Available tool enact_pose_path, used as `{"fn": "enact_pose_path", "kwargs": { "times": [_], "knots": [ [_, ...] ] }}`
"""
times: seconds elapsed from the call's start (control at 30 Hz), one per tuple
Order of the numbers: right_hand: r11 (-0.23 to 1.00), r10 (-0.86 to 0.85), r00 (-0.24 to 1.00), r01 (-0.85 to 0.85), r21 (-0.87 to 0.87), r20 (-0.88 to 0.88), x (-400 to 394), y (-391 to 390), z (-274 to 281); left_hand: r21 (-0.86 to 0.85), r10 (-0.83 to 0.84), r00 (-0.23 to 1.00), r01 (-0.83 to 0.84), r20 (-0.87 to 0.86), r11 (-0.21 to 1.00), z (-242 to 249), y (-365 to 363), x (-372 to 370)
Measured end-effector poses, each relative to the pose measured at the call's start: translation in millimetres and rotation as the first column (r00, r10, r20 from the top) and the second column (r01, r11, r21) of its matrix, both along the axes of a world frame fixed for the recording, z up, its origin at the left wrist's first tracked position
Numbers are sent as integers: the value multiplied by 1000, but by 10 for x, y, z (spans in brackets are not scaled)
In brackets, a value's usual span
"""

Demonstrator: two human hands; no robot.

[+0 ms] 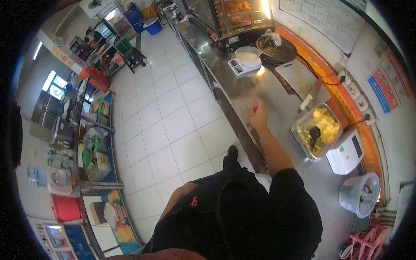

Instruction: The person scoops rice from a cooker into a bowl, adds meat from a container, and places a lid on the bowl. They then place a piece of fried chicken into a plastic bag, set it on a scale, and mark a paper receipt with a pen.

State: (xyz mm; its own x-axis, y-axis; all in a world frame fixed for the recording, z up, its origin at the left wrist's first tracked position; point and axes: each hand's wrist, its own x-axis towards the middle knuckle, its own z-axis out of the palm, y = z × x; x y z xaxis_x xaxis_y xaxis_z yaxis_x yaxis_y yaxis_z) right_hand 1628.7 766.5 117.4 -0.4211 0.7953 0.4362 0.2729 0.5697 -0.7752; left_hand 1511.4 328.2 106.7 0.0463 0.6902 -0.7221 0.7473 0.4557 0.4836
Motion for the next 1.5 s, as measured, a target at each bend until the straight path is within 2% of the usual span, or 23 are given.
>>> {"fn": "enact_pose_path", "kwargs": {
  "times": [0.07, 0.13, 0.17, 0.2, 0.23, 0.27, 0.3, 0.33, 0.37, 0.5, 0.57, 0.63, 0.73, 0.83, 0.9, 0.97, 1.0, 1.1, 1.13, 1.23, 1.3, 1.37, 1.5],
  "knots": [
    [999, -44, 999, 44, 10, -7, -576, 762, -148, 97, 123, 984, -111, -126, 989, -346, 252, -531],
    [979, -142, 975, 164, -124, 173, -1037, 1296, 79, 257, 288, 923, -223, -253, 940, -657, 513, -1120],
    [973, -151, 961, 186, -135, 231, -1233, 1522, 160, 276, 368, 881, -289, -298, 917, -609, 714, -1341],
    [967, -160, 943, 209, -145, 291, -1405, 1749, 211, 247, 421, 844, -353, -332, 902, -125, 1044, -1437],
    [970, -179, 919, 225, -93, 351, -1581, 1949, 225, 213, 409, 821, -351, -398, 912, -54, 1248, -1620],
    [971, -197, 887, 235, -41, 417, -1711, 2111, 203, 252, 467, 797, -396, -382, 883, -411, 1316, -1819],
    [971, -214, 849, 239, 10, 483, -1800, 2235, 128, 189, 351, 859, -300, -371, 935, -324, 1448, -2037],
    [971, -201, 824, 240, -5, 530, -1875, 2372, 63, 204, 385, 849, -331, -362, 921, -237, 1553, -2201],
    [970, -188, 797, 243, -19, 573, -1925, 2504, -19, 219, 417, 837, -360, -354, 907, 184, 1772, -2332],
    [938, -174, 705, 331, -102, 688, -1999, 2464, 118, 405, 404, 914, -358, -32, 841, 348, 2211, -3213],
    [936, -246, 644, 351, 6, 724, -1988, 2485, -26, 437, 402, 914, -385, 57, 813, 479, 2461, -3684],
    [898, -326, 578, 436, 55, 748, -1937, 2377, -55, 528, 298, 912, -407, 283, 745, 407, 2614, -4279],
    [725, -576, 531, 683, 88, 621, -2143, 2040, 271, 496, 129, 977, -197, 170, 846, 733, 2980, -4987],
    [693, -678, 545, 698, 180, 493, -2322, 1740, 158, 588, -68, 997, 33, 37, 808, 1067, 3389, -5399],
    [775, -570, 645, 628, 73, 508, -2574, 1476, 42, 656, -160, 985, 166, -70, 736, 1271, 3679, -5574],
    [766, -415, 569, 639, -64, 710, -2842, 1346, 106, 713, -228, 961, 270, -157, 647, 1323, 3967, -5721],
    [753, -436, 535, 657, -32, 724, -2911, 1336, 57, 749, -234, 952, 300, -197, 591, 1267, 4111, -5815],
    [729, -459, 461, 685, 25, 759, -3054, 1407, -122, 525, 34, 998, -54, 48, 849, 1341, 4501, -5940],
    [720, -450, 449, 694, 16, 772, -3093, 1429, -130, 577, 6, 1000, -1, -6, 817, 1402, 4660, -5900],
    [685, -442, 436, 728, -19, 784, -3188, 1448, -79, 442, 45, 929, -216, 367, 871, 1334, 5041, -5860],
    [645, -415, 403, 763, -49, 816, -3240, 1493, -46, 446, -177, 960, 64, 216, 892, 1287, 5271, -5966],
    [638, -400, 455, 761, -115, 796, -3210, 1534, -35, 339, -292, 941, 221, 174, 914, 1295, 5527, -5956],
    [607, -442, 486, 781, -147, 754, -3233, 1508, 42, 248, -319, 938, 280, 137, 927, 1059, 5827, -6111]
  ]
}}
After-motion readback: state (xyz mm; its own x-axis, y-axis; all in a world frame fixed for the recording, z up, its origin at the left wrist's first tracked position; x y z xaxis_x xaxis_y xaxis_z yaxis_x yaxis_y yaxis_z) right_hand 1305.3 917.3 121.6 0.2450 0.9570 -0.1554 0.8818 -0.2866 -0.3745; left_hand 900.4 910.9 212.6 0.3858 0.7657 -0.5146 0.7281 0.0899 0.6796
